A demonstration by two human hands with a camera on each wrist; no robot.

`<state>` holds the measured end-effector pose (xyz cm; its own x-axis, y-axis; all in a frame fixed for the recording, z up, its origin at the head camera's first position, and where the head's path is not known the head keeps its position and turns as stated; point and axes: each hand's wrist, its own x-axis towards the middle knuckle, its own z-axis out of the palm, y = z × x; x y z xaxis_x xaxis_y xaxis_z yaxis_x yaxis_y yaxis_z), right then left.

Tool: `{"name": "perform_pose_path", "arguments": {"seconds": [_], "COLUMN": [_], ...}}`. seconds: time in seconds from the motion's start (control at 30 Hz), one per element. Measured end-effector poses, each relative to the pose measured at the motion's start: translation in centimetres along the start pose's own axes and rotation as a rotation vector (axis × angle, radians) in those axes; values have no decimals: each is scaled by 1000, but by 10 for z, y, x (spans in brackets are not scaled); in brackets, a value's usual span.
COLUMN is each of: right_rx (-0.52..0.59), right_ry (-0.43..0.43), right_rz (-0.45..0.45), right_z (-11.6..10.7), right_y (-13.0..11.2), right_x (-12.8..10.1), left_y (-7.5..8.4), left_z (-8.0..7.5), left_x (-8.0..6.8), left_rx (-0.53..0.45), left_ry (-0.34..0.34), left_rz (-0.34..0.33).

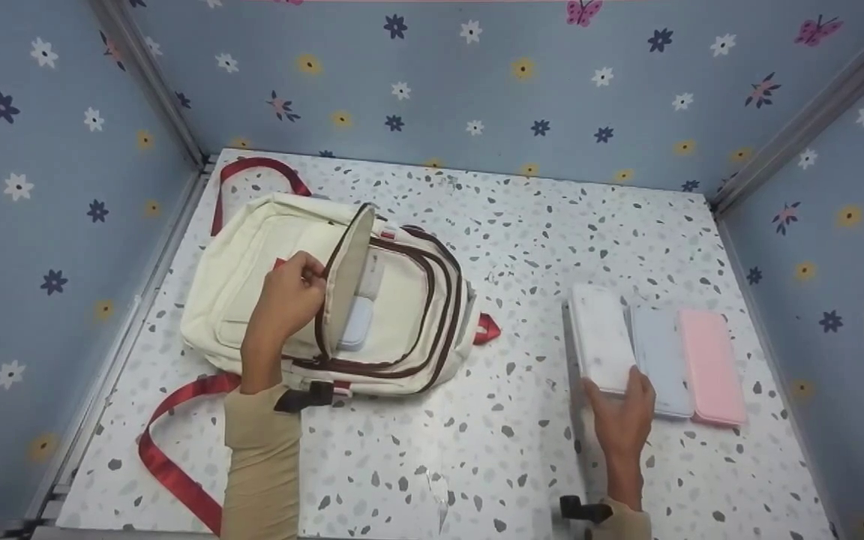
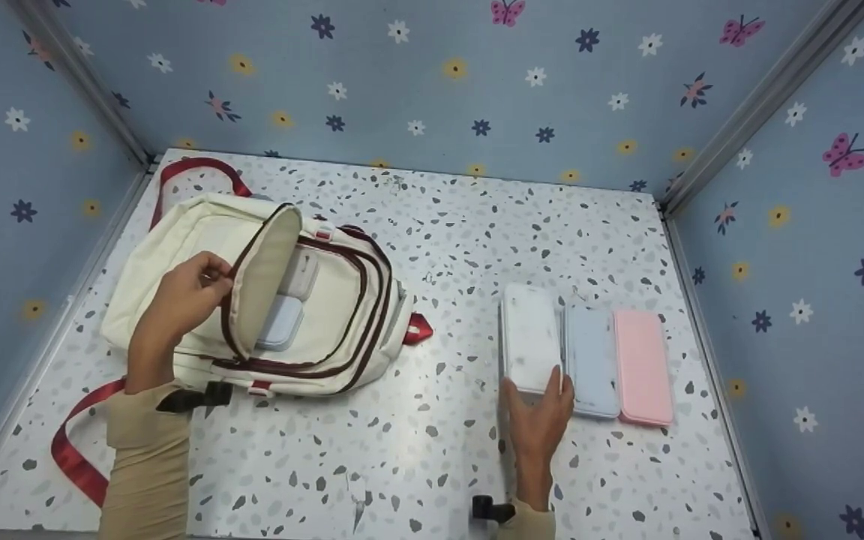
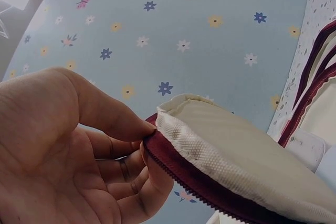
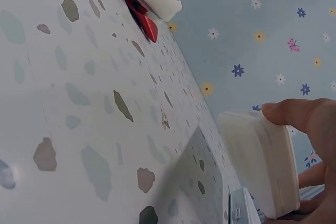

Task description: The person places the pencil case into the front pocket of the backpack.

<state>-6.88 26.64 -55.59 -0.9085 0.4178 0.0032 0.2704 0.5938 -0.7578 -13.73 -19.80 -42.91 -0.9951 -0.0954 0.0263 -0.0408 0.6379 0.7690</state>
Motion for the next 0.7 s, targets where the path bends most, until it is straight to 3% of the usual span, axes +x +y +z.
{"name": "perform_pose_path", "arguments": {"seconds": [0.33, 0.63, 0.7], "right_rx": [66, 97, 117], "right_ry": [110, 114, 103], "right_rz": [-116, -144, -147], "right_z": [2, 1, -1], "right_y": [-3, -9, -12], "right_x": [1, 1, 2], "left_y": [-1, -2, -3], "left_z": [1, 3, 3], "left_x": [0, 0, -1], "left_rx": [-4, -8, -25], "left_ry": [-11, -12, 1], "left_rz": [-6, -16, 7]}}
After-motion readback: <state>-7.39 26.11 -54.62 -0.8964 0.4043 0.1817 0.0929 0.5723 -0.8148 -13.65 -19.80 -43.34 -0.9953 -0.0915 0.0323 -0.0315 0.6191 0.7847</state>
